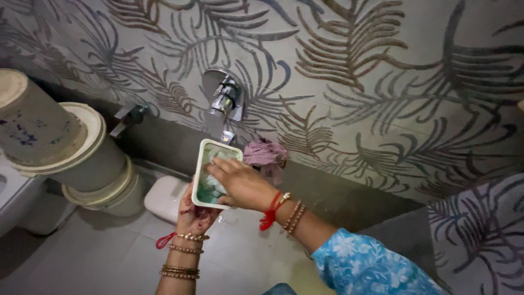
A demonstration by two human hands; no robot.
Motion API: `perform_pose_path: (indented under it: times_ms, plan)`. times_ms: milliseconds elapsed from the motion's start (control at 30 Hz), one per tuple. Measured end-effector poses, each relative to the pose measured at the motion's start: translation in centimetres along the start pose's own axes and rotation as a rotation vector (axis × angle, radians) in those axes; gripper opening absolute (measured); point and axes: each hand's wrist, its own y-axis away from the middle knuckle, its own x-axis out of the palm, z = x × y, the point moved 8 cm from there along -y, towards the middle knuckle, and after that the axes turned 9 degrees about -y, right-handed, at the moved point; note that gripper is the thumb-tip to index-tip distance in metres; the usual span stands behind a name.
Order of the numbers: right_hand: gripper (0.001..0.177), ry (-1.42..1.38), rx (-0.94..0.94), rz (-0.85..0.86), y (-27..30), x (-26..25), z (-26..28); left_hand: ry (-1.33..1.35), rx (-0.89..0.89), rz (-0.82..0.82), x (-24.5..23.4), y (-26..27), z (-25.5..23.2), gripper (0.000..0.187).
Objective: The person wets a cloth under a tap, then uses it to scrub the inside of a black basin sink. They repeatedly wipe the basin surface and faucet, rinse the cloth, and continue scrubbing until the end of the clip.
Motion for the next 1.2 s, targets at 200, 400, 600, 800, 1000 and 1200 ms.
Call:
perform_pose_path:
  times_ms: [200, 400, 600, 800, 1000, 1200]
  plan:
    - [0.056, -0.032, 0.040, -0.109, -0.6, 0.0, -1.1, 0.083, 0.002, 0.046, 1.1, -0.2, -0.4, 0.026]
    - [0.038, -0.064, 0.152, -0.198, -1.4, 0.0, -3.9, 0.160, -0.057, 0.125, 3.4, 0.2, 0.4, 0.029]
    - [0.040, -0.521, 0.414, -0.468, -1.0, -1.1, -6.7, 0.103, -0.081, -0.059, 4.0, 0.6, 0.8, 0.033]
    - [0.060, -0.337, 0.431, -0.418, -0.6, -1.0, -5.3, 0.062, -0.077, -0.029, 3.3, 0.0, 1.6, 0.033]
    - [0.058, 0.252, 0.065, -0.304, 0.2, -1.3, -0.8, 0.161, -0.050, 0.075, 2.8, -0.7, 1.7, 0.026]
    - [0.077, -0.124, 0.019, 0.061, 1.1, 1.9, -3.9, -0.054, -0.082, -0.081, 3.1, 0.1, 1.5, 0.031]
